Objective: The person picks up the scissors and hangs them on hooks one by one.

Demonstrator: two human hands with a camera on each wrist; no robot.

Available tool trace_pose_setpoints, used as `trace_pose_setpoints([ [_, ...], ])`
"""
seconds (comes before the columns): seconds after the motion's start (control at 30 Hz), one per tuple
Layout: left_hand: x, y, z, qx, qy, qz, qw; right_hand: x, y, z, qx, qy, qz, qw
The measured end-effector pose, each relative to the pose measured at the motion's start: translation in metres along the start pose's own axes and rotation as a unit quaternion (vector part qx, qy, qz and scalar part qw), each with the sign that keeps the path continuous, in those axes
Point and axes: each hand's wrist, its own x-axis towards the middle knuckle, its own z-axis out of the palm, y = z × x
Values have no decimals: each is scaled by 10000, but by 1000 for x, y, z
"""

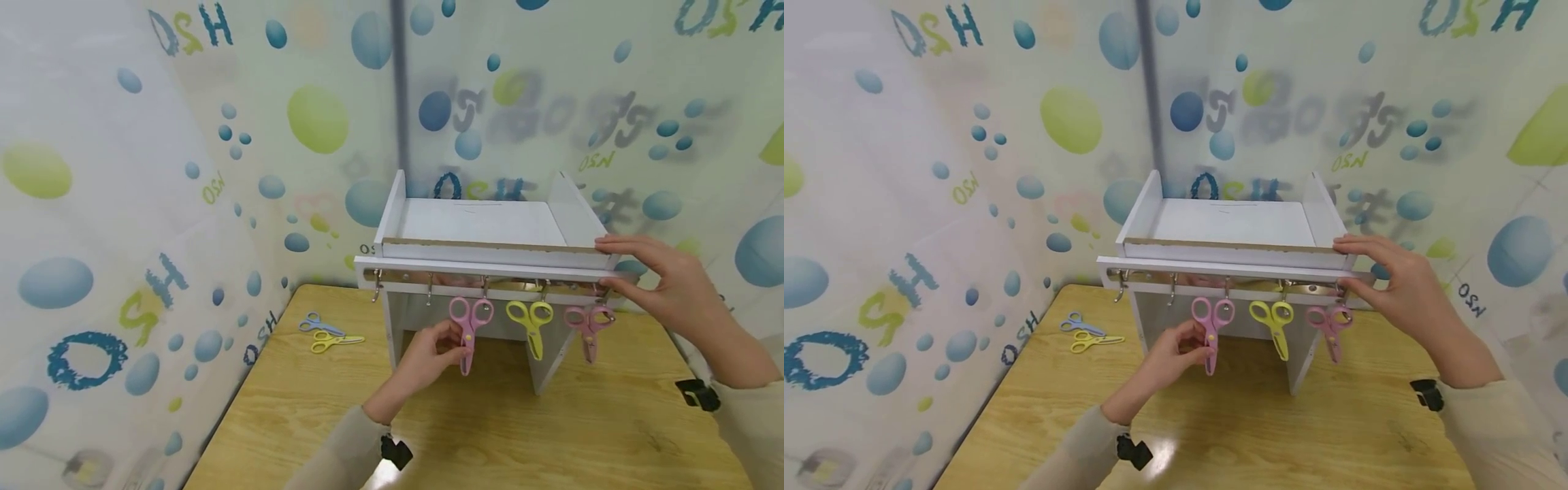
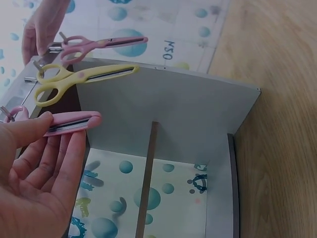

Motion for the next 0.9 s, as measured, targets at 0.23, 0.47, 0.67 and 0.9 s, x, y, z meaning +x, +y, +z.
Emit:
trace_pose_setpoints([
  [0.23, 2, -6, 2, 46, 57, 70, 9999, -1, 0, 0, -60, -12, 63, 10000],
  [0.47, 2, -15, 4, 188, 84, -7, 9998, -1, 0, 0, -27, 19, -19, 10000],
  [0.67, 0, -17, 4, 225, 120, -25, 9997, 0, -1, 0, -22, 17, 1, 10000],
  [0.9, -1, -20, 5, 165, 205, -10, 9997, -1, -2, 0, -36, 21, 28, 10000],
])
